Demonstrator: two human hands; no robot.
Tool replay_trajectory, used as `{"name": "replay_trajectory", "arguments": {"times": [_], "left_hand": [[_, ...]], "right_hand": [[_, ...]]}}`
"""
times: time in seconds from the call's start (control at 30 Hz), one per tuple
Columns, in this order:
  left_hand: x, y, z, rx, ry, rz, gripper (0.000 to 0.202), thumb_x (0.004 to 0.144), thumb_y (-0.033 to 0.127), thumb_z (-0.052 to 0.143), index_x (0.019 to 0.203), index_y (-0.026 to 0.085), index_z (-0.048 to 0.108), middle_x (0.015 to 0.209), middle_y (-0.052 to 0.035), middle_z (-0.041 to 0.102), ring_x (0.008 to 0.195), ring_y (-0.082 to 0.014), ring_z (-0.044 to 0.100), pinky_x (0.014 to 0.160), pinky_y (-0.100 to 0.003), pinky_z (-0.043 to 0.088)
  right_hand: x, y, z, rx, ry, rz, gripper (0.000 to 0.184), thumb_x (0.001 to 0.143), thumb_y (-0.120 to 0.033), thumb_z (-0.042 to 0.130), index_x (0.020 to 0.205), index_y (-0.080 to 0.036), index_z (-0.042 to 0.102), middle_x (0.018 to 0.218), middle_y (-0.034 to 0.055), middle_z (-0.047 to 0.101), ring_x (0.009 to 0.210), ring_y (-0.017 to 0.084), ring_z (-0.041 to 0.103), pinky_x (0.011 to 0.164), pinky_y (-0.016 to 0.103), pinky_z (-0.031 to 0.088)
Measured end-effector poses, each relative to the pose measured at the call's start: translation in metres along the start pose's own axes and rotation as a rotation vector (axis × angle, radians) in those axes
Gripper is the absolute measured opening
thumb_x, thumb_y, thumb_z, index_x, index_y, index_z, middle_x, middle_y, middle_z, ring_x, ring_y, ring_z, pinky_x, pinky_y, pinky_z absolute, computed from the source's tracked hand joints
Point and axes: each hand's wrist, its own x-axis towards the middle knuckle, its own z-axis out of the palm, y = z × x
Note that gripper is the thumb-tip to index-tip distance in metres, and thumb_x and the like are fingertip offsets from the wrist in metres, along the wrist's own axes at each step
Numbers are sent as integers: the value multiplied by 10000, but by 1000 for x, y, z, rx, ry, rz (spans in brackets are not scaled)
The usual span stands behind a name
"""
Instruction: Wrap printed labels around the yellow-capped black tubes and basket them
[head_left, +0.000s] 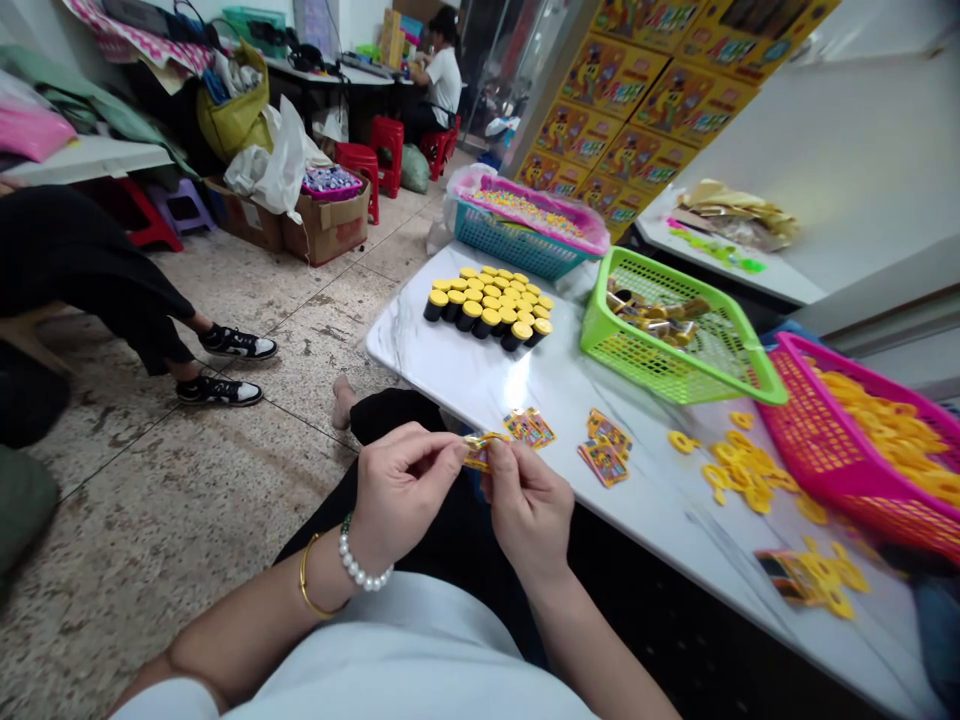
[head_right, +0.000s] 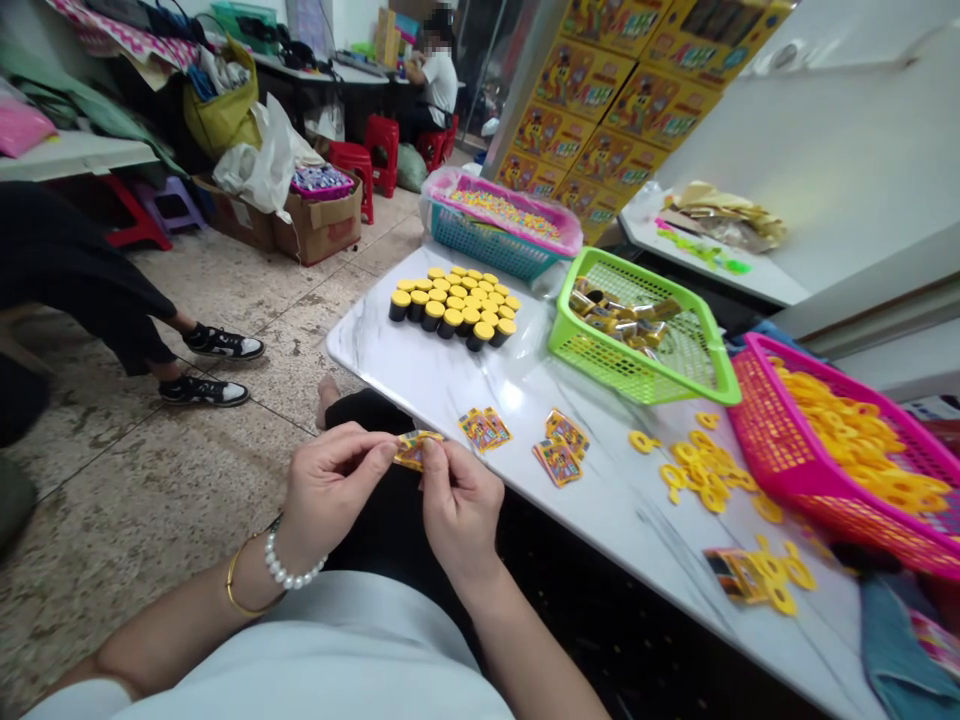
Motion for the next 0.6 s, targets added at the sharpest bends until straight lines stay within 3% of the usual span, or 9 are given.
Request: {"name": "replay_trajectory", "arguments": {"times": [0.07, 0.2, 0.3, 0.4, 0.5, 0.6], "left_hand": [[0, -1, 1, -45, 18, -34, 135, 858, 269, 683, 889, 176, 776, 710, -27, 638, 595, -100, 539, 534, -202, 435], [0, 0, 1, -122, 168, -112, 167, 822, 281, 720, 954, 180, 731, 766, -24, 645, 646, -114, 583, 573, -205, 485], [0, 1, -1, -56, 109, -33, 109, 838, 273, 703, 849, 176, 752, 786, -44, 657, 658, -119, 589, 553, -206, 472], [-1, 0, 0, -38, 42, 11, 133, 849, 266, 693, 880, 174, 784, 764, -48, 650, 623, -113, 565, 517, -211, 449], [0, -6, 1, -12, 57, 31, 130, 821, 254, 723, 900, 181, 795, 764, -43, 643, 606, -105, 542, 510, -211, 438], [2, -11, 0, 23, 87, 22, 81, 801, 243, 737, 800, 182, 790, 793, -49, 651, 624, -106, 558, 520, -210, 442]], "right_hand": [[0, 2, 1, -36, 8, -44, 388, 975, -374, 526, 626, -206, 547, 546, -24, 502, 492, 115, 442, 511, 265, 368], [5, 4, -1, -94, 73, -43, 410, 971, -376, 530, 598, -207, 543, 531, -17, 516, 493, 120, 462, 517, 269, 373], [6, 3, -1, -100, 70, -43, 413, 974, -375, 526, 597, -209, 539, 526, -20, 502, 495, 122, 456, 516, 269, 368], [4, 2, 2, -123, 26, -129, 384, 975, -330, 524, 611, -208, 538, 554, -17, 502, 506, 120, 449, 529, 271, 367], [3, 2, 6, -162, -3, -228, 356, 956, -272, 542, 607, -206, 522, 571, -20, 492, 519, 113, 445, 543, 270, 364], [5, 4, 7, -116, -61, -193, 263, 937, -269, 573, 682, -205, 578, 617, -15, 541, 544, 119, 482, 545, 262, 393]]}}
